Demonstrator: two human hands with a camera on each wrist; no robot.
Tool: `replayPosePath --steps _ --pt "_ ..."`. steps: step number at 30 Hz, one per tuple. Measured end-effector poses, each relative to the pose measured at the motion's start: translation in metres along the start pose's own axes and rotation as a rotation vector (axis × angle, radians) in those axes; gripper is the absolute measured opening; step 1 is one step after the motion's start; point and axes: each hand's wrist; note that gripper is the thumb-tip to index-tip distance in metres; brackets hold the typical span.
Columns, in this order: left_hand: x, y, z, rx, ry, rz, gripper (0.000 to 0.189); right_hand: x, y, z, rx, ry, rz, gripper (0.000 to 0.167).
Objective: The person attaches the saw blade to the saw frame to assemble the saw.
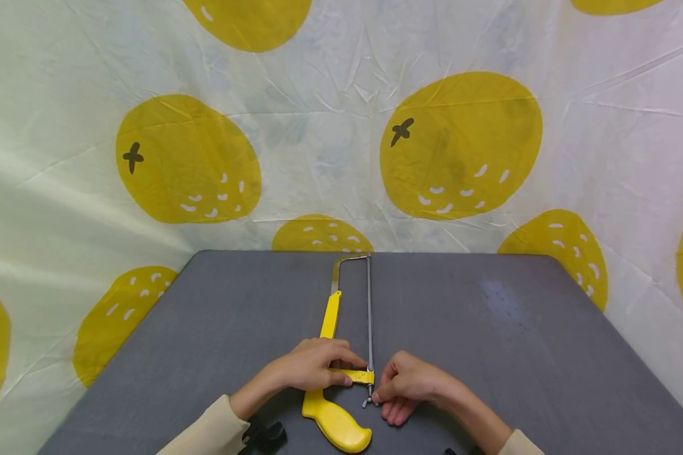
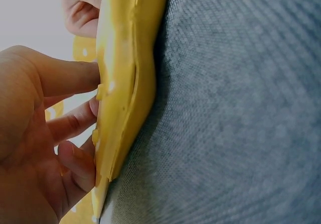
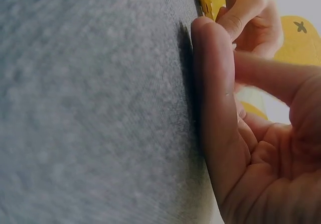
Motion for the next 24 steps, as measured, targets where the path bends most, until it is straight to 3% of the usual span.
replayPosePath --steps 11,20,24 --pt "0.0011 -0.001 -0.0008 0.0 0.002 0.002 0.035 0.0101 0.0001 -0.0095 -0.109 0.196 0.009 0.016" --pt "0.0019 -0.001 -0.0015 0.0 -0.011 -0.004 0.035 0.008 -0.0031 -0.0068 -0.096 0.17 0.042 0.017" --pt "0.0021 -0.0015 -0.0012 -0.002 -0.014 -0.008 0.035 0.0065 -0.0046 -0.0075 -0.097 0.207 0.054 0.014"
Point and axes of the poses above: each hand's wrist, its own y-axis away from the middle knuckle, its own z-axis out of the back of the hand, x = y × z, and after that the axes turned 3 degrees about z, right-handed
